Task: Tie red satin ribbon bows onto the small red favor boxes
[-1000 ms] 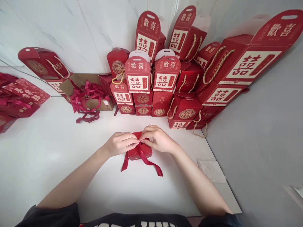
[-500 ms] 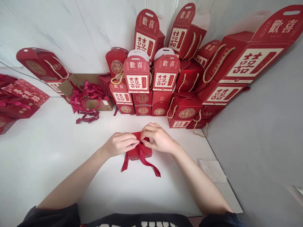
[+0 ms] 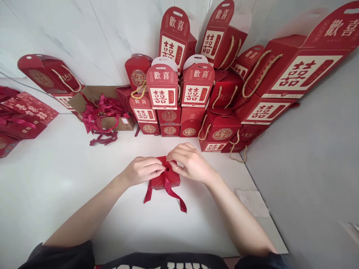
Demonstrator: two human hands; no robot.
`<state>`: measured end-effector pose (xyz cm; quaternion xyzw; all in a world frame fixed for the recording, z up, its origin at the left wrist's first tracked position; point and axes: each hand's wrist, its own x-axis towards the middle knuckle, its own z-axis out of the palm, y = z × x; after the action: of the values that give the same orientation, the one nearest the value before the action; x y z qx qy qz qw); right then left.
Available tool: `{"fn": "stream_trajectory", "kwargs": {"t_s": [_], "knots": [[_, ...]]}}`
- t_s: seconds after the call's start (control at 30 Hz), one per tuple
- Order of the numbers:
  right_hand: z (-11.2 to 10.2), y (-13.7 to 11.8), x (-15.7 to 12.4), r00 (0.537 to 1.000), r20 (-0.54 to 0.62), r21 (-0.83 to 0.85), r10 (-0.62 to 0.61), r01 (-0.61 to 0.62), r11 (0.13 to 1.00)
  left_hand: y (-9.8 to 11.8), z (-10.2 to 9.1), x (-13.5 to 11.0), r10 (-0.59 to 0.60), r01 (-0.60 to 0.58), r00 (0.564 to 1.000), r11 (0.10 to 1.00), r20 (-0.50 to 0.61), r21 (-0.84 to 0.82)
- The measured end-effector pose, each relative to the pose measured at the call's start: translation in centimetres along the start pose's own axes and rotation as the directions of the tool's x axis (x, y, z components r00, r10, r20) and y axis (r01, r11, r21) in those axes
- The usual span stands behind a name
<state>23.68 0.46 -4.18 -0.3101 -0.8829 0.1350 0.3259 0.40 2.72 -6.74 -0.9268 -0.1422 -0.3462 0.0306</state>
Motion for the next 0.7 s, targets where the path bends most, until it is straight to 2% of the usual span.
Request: {"fn": "stream_trajectory", "kwargs": {"t_s": [0.1,0.17,0.37,0.53,0.7], "knots": [[0.0,-0.3,0.1,0.995,0.102,0.055,0.023,-0.029,0.998,-0.1,0.2,-0.2,-0.006,0.006,1.0,1.0,-0.01,-0.01],[0.4,-0.3,0.1,0.992,0.125,0.083,0.028,-0.038,0.996,-0.1,0.3,-0.3,-0.01,0.01,1.0,1.0,-0.012,-0.009],[0.9,-0.4,0.2,1.0,-0.008,0.052,0.025,-0.024,0.998,-0.1,0.3,-0.4,-0.023,0.023,1.0,1.0,0.004,0.001],[0.9,-0.7,0.3,0.992,0.108,0.143,0.058,-0.073,0.987,-0.1,0.4,-0.5,-0.032,0.033,0.999,0.999,-0.005,0.017],[1.1,-0.3,0.1,0.994,0.033,0.161,0.101,-0.105,0.981,0.0,0.3,-0.3,-0.033,0.033,0.999,0.999,-0.016,0.019]]}}
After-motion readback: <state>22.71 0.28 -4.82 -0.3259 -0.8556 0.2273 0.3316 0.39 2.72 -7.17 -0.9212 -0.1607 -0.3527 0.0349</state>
